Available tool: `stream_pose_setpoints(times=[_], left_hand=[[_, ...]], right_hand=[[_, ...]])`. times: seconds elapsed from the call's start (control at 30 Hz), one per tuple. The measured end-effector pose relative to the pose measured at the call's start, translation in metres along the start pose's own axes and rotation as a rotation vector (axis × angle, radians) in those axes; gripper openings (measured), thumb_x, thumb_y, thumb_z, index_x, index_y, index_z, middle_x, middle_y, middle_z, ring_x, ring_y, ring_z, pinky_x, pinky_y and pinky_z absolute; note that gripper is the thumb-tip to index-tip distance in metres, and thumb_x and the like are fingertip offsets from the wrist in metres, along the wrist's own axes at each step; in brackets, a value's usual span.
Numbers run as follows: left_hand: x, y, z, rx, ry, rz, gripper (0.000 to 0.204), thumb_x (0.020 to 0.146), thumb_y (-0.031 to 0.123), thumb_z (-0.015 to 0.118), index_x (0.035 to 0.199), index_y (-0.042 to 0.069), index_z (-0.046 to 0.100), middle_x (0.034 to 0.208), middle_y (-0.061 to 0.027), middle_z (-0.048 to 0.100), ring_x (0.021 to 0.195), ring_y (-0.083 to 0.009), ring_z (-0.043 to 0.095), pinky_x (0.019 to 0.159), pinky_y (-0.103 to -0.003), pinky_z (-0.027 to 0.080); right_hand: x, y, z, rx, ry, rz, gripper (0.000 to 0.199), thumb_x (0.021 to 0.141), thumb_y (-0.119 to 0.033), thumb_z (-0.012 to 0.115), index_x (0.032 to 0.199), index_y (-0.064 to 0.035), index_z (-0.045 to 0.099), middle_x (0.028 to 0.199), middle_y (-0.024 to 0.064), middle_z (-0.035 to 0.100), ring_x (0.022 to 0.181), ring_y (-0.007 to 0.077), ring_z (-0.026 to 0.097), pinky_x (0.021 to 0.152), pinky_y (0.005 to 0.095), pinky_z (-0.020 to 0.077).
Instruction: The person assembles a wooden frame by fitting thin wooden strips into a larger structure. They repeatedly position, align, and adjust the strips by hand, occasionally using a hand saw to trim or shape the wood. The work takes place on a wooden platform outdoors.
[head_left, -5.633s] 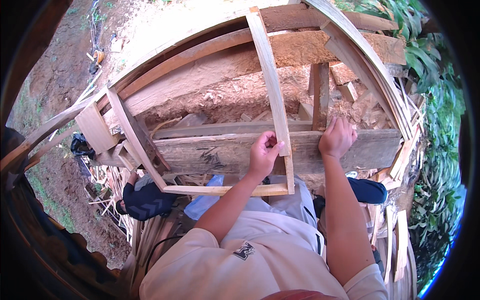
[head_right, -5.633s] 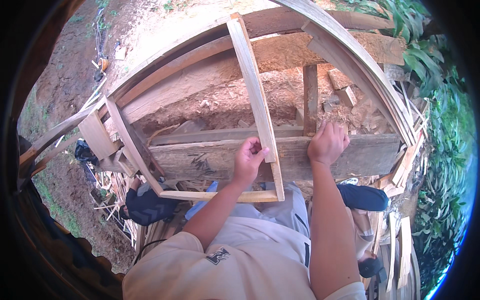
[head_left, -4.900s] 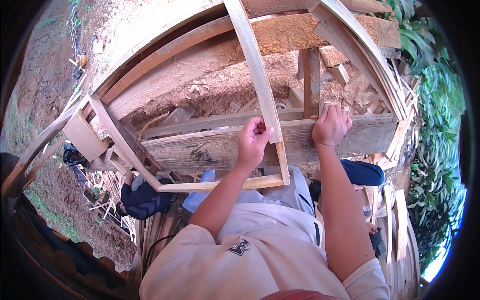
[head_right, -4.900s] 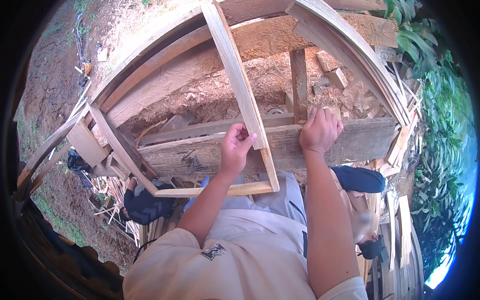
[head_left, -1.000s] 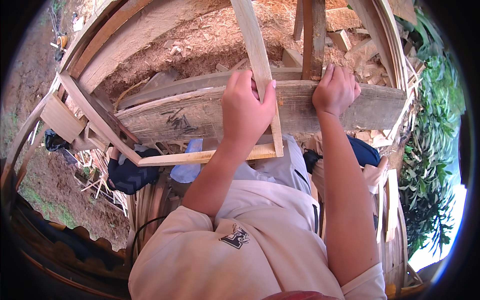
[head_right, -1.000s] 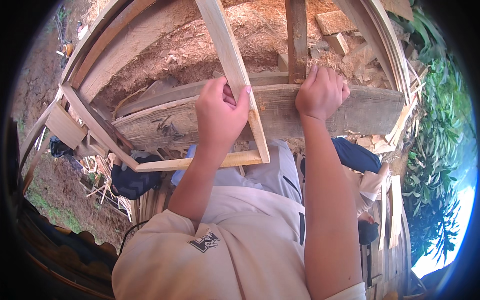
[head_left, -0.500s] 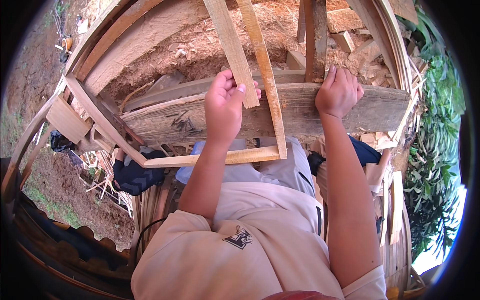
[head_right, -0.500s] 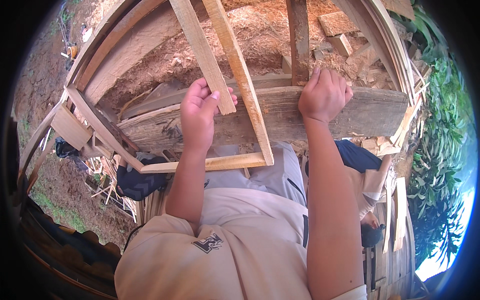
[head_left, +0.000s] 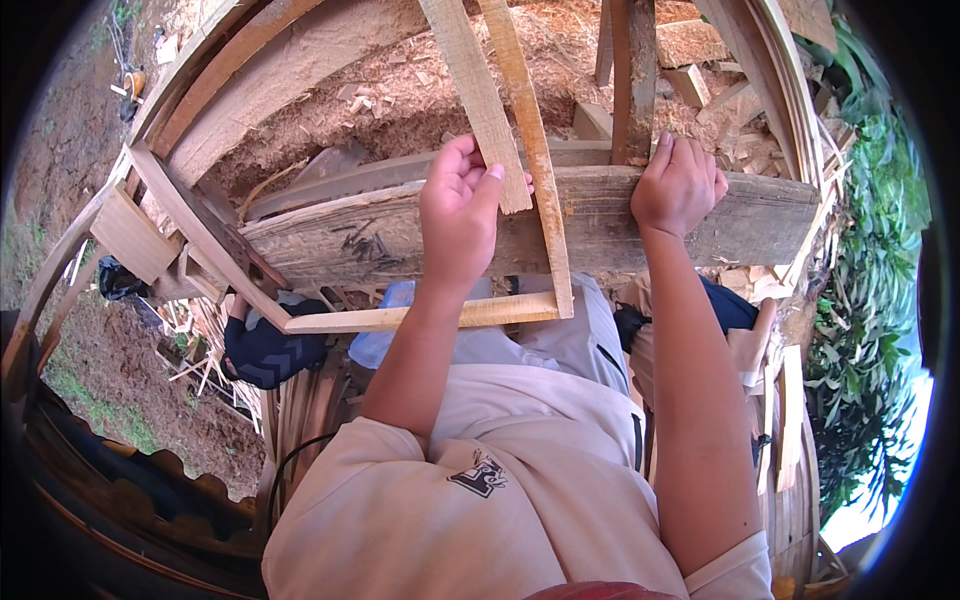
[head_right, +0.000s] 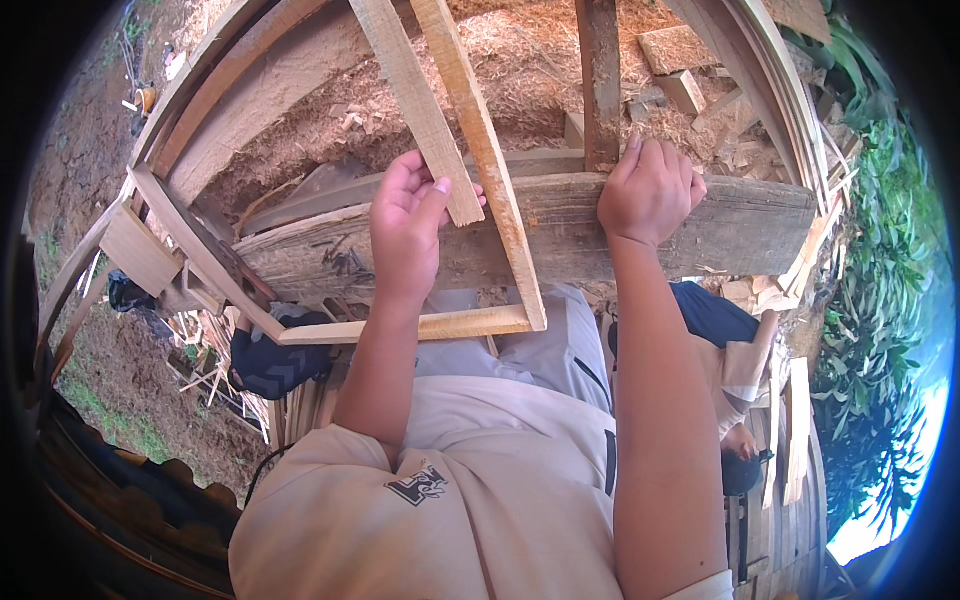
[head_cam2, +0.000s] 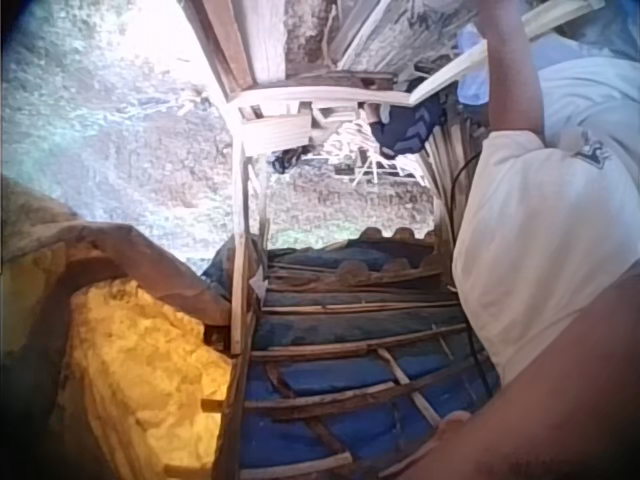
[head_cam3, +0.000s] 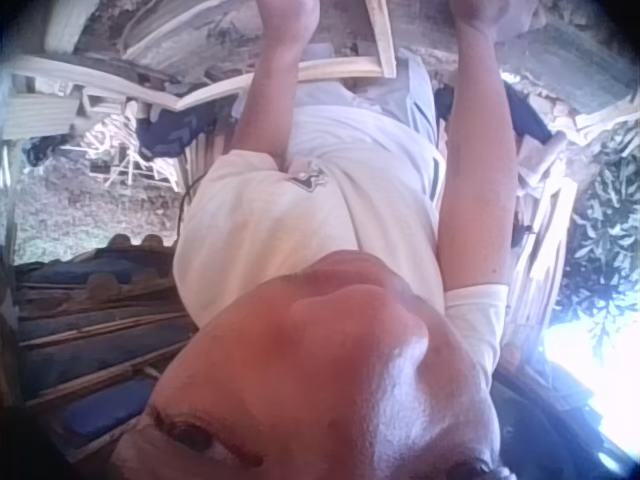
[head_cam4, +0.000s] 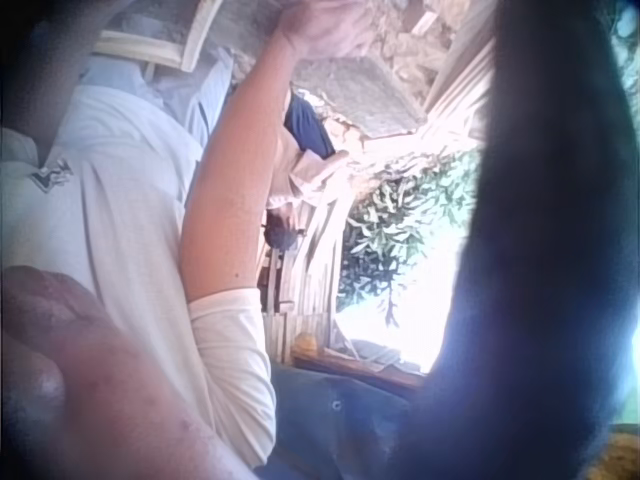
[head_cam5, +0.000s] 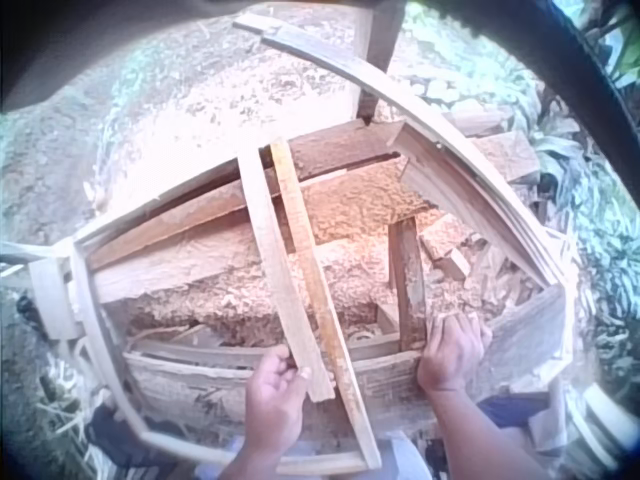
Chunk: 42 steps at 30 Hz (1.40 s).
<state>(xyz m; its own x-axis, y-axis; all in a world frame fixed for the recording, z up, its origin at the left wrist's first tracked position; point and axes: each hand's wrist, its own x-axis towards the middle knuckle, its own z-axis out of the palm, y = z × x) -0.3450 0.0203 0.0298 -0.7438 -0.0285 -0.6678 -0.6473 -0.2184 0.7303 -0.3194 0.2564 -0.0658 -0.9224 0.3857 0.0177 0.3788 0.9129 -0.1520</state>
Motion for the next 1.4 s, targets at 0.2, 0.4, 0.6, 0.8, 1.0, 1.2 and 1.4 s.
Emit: stream_pose_setpoints(times=[0.2,0.4,0.6,0.8,1.0,1.2,1.4], left_hand=[[0.000,-0.001,-0.001,0.013,-0.010,0.006,0.029,0.104,-0.005,0.054,0.132,-0.009,0.052,0.117,-0.0158,0.068,0.103,-0.0185,0.072,0.094,-0.031,0.057],[0.000,-0.001,0.000,0.031,-0.012,0.017,0.028,0.103,-0.004,0.055,0.131,-0.009,0.052,0.117,-0.0160,0.068,0.103,-0.0188,0.071,0.094,-0.032,0.057],[0.003,-0.006,-0.002,0.006,-0.020,-0.007,0.029,0.104,-0.004,0.054,0.132,-0.009,0.052,0.119,-0.0155,0.068,0.103,-0.0183,0.071,0.094,-0.032,0.057],[0.005,-0.023,-0.009,-0.015,-0.056,0.049,0.030,0.104,-0.003,0.054,0.133,-0.008,0.052,0.120,-0.0159,0.066,0.102,-0.0216,0.072,0.091,-0.035,0.060],[0.007,-0.025,-0.009,-0.010,-0.025,0.050,0.029,0.104,-0.004,0.055,0.132,-0.008,0.054,0.118,-0.0127,0.067,0.105,-0.0157,0.069,0.094,-0.031,0.056],[0.006,-0.022,-0.006,-0.059,-0.027,0.047,0.027,0.103,-0.004,0.057,0.129,-0.007,0.057,0.118,-0.0108,0.068,0.106,-0.0124,0.067,0.093,-0.028,0.054],[-0.001,-0.027,-0.004,0.183,0.013,0.155,0.032,0.102,-0.004,0.059,0.133,-0.007,0.061,0.117,-0.0089,0.067,0.103,-0.0124,0.066,0.090,-0.029,0.056]], right_hand=[[0.000,-0.001,-0.001,0.007,0.005,-0.001,0.027,0.104,-0.029,0.059,0.085,-0.0142,0.071,0.091,0.0023,0.072,0.091,0.0249,0.065,0.092,0.0422,0.0406],[0.000,0.001,-0.001,0.012,-0.010,0.005,0.027,0.104,-0.029,0.058,0.085,-0.0140,0.071,0.091,0.0024,0.071,0.092,0.0250,0.065,0.093,0.0422,0.0400],[-0.001,0.001,-0.004,-0.009,-0.056,0.021,0.025,0.103,-0.028,0.059,0.088,-0.0136,0.073,0.094,0.0039,0.071,0.097,0.0249,0.065,0.096,0.0434,0.0394],[-0.001,-0.005,-0.008,0.011,-0.052,0.016,0.026,0.104,-0.026,0.058,0.087,-0.0112,0.070,0.092,0.0055,0.069,0.095,0.0264,0.063,0.097,0.0440,0.0396],[-0.001,-0.008,-0.009,0.003,-0.051,0.006,0.026,0.104,-0.025,0.058,0.085,-0.0101,0.068,0.090,0.0059,0.067,0.093,0.0278,0.062,0.097,0.0447,0.0395],[0.001,-0.007,-0.008,-0.003,-0.040,-0.001,0.026,0.104,-0.025,0.058,0.084,-0.0106,0.067,0.089,0.0061,0.066,0.092,0.0281,0.062,0.096,0.0446,0.0396],[0.000,-0.006,-0.008,0.008,-0.031,-0.009,0.026,0.104,-0.025,0.058,0.084,-0.0105,0.067,0.089,0.0063,0.066,0.091,0.0282,0.062,0.095,0.0442,0.0398]])
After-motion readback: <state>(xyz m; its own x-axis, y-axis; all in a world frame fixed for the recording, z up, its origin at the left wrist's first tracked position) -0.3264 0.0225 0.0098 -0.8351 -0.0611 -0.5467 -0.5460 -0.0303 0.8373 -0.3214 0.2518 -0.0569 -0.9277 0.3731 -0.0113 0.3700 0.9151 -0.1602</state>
